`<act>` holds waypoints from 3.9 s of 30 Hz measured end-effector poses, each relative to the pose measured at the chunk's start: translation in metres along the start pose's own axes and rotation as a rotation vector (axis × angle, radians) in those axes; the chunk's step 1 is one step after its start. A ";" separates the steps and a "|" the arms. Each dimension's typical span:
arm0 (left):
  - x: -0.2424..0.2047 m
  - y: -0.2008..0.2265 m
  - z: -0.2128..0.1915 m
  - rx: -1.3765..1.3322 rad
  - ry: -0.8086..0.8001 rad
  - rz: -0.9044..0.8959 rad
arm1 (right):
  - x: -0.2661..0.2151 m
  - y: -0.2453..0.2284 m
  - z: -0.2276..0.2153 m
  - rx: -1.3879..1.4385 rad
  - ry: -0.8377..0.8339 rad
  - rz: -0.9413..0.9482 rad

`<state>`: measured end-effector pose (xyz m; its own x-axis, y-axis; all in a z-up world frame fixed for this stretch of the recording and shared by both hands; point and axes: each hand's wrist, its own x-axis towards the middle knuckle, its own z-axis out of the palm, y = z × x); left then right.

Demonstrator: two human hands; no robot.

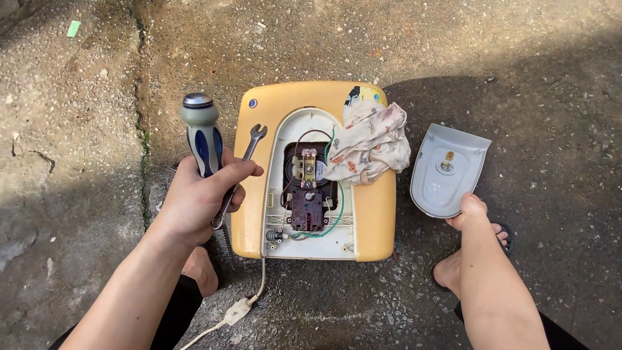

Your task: Disassembling the casing and internal components of a small appliance using a screwdriver and wrench.

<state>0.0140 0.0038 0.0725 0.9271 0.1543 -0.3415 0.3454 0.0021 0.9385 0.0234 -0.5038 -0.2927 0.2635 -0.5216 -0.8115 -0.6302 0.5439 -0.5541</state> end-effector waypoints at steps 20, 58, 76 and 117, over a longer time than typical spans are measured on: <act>0.016 -0.006 -0.008 -0.025 -0.022 -0.001 | -0.021 -0.078 0.058 -0.342 0.141 -0.458; -0.011 -0.008 0.039 -0.362 -0.278 -0.046 | -0.417 -0.070 0.119 0.140 -0.942 -0.558; -0.018 -0.008 -0.020 -0.298 -0.161 -0.105 | -0.315 -0.038 0.130 -1.338 -0.170 -0.883; -0.009 -0.012 0.003 -0.258 -0.278 0.525 | -0.353 -0.075 0.115 -1.553 -0.179 -1.164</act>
<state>0.0020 -0.0001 0.0644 0.9782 -0.0626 0.1978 -0.1778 0.2389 0.9546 0.0615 -0.2851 0.0140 0.9567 -0.0236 -0.2902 -0.0876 -0.9738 -0.2097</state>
